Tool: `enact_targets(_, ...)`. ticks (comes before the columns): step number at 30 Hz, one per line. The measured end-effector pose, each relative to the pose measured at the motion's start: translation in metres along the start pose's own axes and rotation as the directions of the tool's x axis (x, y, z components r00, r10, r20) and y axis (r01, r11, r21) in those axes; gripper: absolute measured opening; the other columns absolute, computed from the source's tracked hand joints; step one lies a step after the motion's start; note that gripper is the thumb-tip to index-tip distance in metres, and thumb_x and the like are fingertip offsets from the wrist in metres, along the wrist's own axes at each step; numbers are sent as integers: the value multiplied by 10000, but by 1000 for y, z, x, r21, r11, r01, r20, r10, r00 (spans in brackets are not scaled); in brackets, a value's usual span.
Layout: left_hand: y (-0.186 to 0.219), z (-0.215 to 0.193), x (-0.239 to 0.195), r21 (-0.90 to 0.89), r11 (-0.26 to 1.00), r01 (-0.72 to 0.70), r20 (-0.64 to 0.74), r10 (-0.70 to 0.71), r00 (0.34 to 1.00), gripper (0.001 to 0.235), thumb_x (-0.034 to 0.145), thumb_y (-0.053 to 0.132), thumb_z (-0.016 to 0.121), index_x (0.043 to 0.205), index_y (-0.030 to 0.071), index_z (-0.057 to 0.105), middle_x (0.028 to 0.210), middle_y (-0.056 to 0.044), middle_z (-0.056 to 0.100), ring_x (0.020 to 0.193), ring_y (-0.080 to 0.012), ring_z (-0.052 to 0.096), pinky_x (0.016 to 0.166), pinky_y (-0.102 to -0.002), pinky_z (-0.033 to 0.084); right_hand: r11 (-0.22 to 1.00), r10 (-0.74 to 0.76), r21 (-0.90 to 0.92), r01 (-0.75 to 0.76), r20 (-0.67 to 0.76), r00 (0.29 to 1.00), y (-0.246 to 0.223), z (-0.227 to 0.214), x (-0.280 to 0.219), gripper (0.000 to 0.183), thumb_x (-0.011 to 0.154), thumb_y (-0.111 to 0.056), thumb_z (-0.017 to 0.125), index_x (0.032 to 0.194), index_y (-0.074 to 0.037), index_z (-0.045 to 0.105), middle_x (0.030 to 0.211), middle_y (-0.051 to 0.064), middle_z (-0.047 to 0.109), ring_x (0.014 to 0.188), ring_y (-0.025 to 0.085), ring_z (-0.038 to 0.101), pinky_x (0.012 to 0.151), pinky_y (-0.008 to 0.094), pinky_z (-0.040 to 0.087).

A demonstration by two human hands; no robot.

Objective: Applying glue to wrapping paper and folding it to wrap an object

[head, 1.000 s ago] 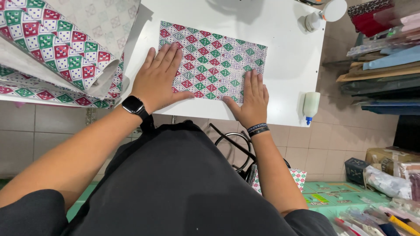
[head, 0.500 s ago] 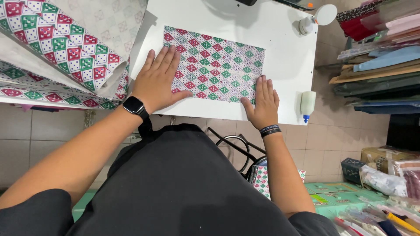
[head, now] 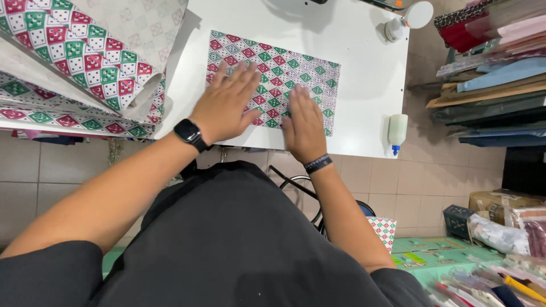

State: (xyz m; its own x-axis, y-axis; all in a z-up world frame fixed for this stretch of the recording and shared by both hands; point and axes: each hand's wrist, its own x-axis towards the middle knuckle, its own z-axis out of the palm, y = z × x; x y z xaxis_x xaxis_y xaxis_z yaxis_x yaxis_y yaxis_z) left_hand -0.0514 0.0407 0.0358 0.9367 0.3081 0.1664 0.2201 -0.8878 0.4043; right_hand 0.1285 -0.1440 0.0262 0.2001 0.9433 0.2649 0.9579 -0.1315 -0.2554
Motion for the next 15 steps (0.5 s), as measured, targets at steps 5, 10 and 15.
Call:
enact_targets(5, 13, 31, 36, -45, 998, -41, -113, 36, 993, 604, 1064, 257, 394, 1578, -49, 309, 1646, -221, 327, 1542, -345, 267, 1292, -469, 116, 995, 44, 86, -50, 75, 996, -5, 17, 46, 545, 1109, -196, 419, 1624, -67, 294, 1695, 142, 298, 1595, 322, 260, 1287, 470, 239)
enact_targets(10, 3, 47, 41, 30, 1000, 0, -113, 4, 994, 690, 1097, 438, 352, 1588, -46, 311, 1653, -213, 321, 1545, -338, 259, 1282, -475, 144, 992, 91, -103, -78, 133, 987, 12, 21, 48, 612, 1083, -317, 395, 1637, -83, 276, 1705, 127, 266, 1594, 295, 243, 1282, 458, 222)
enact_targets(15, -3, 32, 38, 86, 992, 92, -67, -86, 994, 853, 1067, 624, 321, 1615, -27, 268, 1681, -212, 245, 1563, -338, 197, 1278, -490, 94, 980, 180, -115, -164, 147, 973, 20, 12, 45, 708, 1087, -509, 404, 1637, -85, 266, 1709, 135, 233, 1597, 304, 207, 1285, 477, 188)
